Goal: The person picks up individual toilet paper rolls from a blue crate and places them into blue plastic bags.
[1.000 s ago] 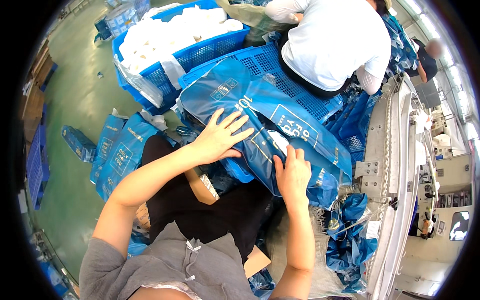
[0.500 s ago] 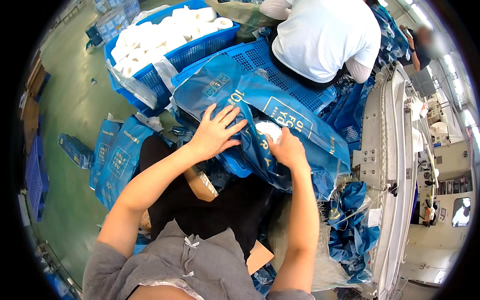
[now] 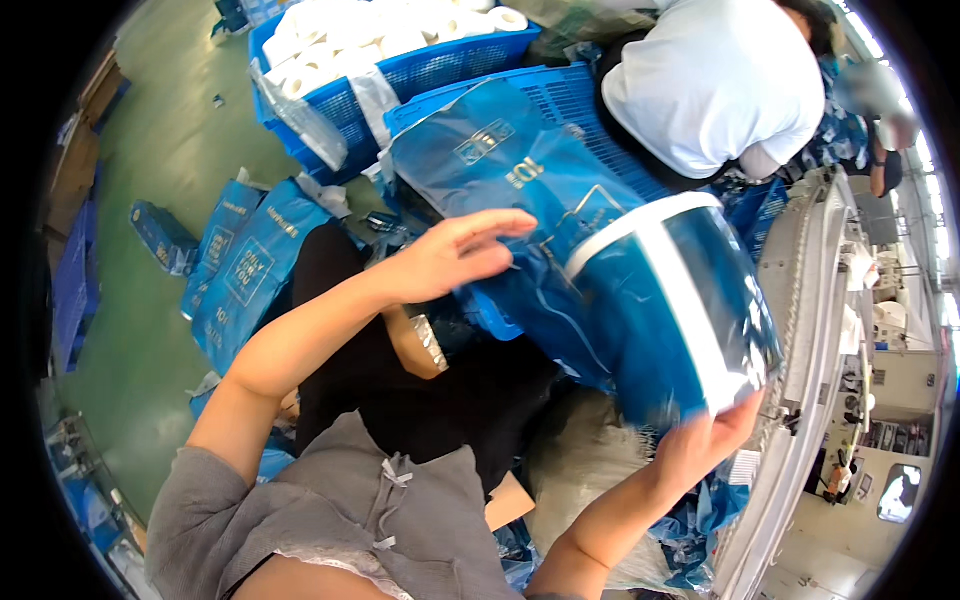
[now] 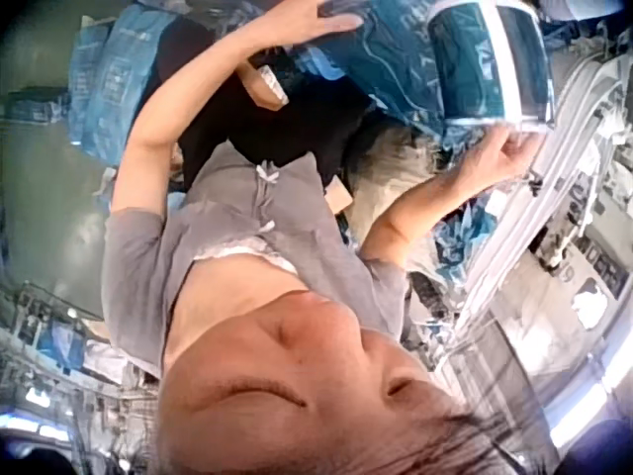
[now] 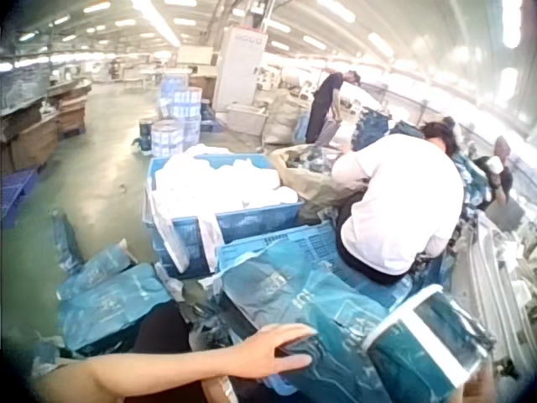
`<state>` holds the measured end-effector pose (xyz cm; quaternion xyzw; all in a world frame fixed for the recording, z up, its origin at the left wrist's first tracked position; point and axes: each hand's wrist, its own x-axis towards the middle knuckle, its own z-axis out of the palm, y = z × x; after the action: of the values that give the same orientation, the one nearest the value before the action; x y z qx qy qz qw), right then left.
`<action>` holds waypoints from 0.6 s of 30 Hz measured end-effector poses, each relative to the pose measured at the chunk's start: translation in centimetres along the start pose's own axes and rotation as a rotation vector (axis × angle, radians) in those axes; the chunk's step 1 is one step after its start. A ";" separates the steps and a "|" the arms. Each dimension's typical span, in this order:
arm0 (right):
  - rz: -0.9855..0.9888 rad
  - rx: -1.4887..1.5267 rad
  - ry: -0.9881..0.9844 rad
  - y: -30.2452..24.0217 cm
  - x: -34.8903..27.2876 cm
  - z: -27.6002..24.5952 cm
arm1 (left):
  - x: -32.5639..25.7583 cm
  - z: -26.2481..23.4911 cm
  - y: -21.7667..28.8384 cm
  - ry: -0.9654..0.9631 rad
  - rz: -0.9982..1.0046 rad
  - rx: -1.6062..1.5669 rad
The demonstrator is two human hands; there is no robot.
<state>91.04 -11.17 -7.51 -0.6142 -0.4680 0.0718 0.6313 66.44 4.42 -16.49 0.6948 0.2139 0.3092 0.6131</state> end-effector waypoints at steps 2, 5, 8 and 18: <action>0.212 -0.043 -0.103 -0.7 -4.1 0.8 | -2.7 0.1 2.3 -0.010 -0.080 -0.562; 0.659 0.352 -0.525 0.3 -9.2 5.9 | -8.4 0.6 2.1 0.131 -0.030 -0.654; 0.777 0.444 -0.938 3.1 -12.6 11.0 | -13.2 -0.1 -1.6 0.389 -0.335 -0.911; 0.454 -0.236 -1.233 3.9 -15.9 17.1 | -20.3 -0.9 -4.8 0.769 -0.507 -0.362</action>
<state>72.61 -8.71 -22.07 -0.6092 -0.6068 0.4892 0.1460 51.64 -7.97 -24.54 0.3387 0.5297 0.4165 0.6567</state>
